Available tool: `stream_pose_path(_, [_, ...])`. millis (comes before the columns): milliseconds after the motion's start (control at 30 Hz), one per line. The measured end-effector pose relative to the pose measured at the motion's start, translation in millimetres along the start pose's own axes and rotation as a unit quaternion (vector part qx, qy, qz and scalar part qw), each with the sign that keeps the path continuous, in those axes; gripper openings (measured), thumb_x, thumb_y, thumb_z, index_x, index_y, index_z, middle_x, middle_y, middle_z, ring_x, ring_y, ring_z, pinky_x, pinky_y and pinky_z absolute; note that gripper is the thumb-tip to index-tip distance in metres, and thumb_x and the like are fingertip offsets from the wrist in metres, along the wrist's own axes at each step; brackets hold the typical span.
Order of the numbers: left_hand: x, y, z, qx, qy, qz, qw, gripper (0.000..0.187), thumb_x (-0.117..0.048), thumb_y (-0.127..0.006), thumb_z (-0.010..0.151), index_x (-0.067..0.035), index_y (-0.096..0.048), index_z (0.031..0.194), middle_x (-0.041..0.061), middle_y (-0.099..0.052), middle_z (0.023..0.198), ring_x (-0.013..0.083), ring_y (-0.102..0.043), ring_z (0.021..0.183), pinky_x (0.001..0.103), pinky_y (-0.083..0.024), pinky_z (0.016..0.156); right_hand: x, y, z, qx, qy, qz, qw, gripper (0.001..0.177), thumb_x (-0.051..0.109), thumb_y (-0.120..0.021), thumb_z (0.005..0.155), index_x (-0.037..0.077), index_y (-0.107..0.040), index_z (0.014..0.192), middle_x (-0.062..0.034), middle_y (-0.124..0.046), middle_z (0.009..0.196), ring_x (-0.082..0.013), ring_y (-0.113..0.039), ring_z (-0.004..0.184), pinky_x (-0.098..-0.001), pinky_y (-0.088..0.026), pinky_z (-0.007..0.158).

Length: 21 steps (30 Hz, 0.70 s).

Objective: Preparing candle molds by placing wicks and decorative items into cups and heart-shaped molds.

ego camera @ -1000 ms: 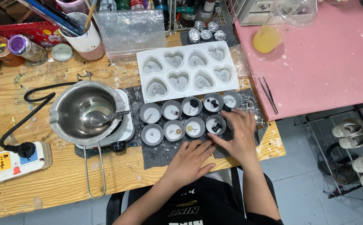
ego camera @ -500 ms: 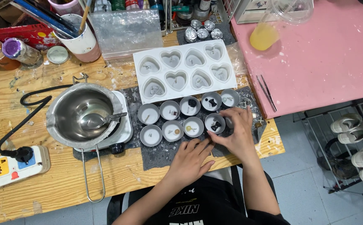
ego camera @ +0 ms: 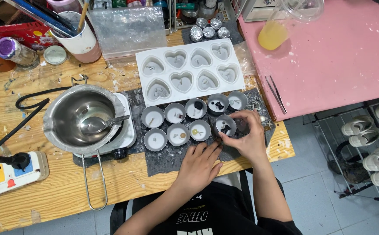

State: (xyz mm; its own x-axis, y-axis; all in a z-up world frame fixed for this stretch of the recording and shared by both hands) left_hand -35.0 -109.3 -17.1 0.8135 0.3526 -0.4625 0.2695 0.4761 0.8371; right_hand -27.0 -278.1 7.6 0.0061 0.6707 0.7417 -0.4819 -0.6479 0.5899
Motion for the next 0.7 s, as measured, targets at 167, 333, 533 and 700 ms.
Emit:
stream_pose_path(167, [-5,-5,1,-0.013,0.018,0.015,1.0,0.052,-0.035,-0.063,0.096,-0.001,-0.06,0.135,0.01,-0.057,0.141,0.0261,-0.053,0.116,0.04,-0.04,0.095,17,1,0,0.01,0.067,-0.063,0.996,0.051,0.024,-0.093,0.068,0.007,-0.066,0.107,-0.0054,-0.071,0.117,-0.0268,-0.063,0.118,-0.0574,-0.031,0.119])
stream_pose_path(333, [-5,-27,-1,-0.023,0.06,0.012,0.998,0.062,-0.041,-0.062,0.095,0.002,-0.055,0.14,0.014,-0.055,0.139,0.0289,-0.05,0.122,0.044,-0.037,0.102,38,-7,-12,0.009,0.157,-0.131,0.979,0.033,0.022,-0.09,0.073,0.011,-0.07,0.096,-0.006,-0.069,0.127,-0.031,-0.056,0.129,-0.0609,-0.024,0.124])
stream_pose_path(533, [-14,-41,-7,-0.018,0.066,0.099,0.993,0.067,-0.051,-0.055,0.098,0.001,-0.053,0.14,0.012,-0.052,0.144,0.0276,-0.046,0.131,0.047,-0.032,0.108,49,-13,-25,0.005,0.223,-0.18,0.958,0.018,0.024,-0.088,0.075,0.014,-0.076,0.084,-0.0029,-0.067,0.124,-0.0312,-0.054,0.126,-0.0617,-0.021,0.122])
stream_pose_path(700, [-15,-44,-6,-0.005,0.069,0.142,0.987,0.072,-0.056,-0.048,0.1,0.0,-0.051,0.145,0.009,-0.049,0.151,0.0238,-0.045,0.134,0.046,-0.028,0.11,44,-4,-21,-0.008,0.184,-0.154,0.971,0.013,0.019,-0.086,0.079,0.013,-0.075,0.084,-0.002,-0.067,0.122,-0.0326,-0.051,0.131,-0.0622,-0.016,0.123])
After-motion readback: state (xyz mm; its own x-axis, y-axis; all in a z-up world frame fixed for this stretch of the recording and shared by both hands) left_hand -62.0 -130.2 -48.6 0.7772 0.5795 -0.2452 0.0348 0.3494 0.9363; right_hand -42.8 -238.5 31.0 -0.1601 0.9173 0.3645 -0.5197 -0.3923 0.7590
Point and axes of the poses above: each hand's wrist, its own z-axis towards the middle knuckle, its own y-axis out of the back of the hand, x = y × z, the point moved 9 cm from there along z, towards the middle knuckle
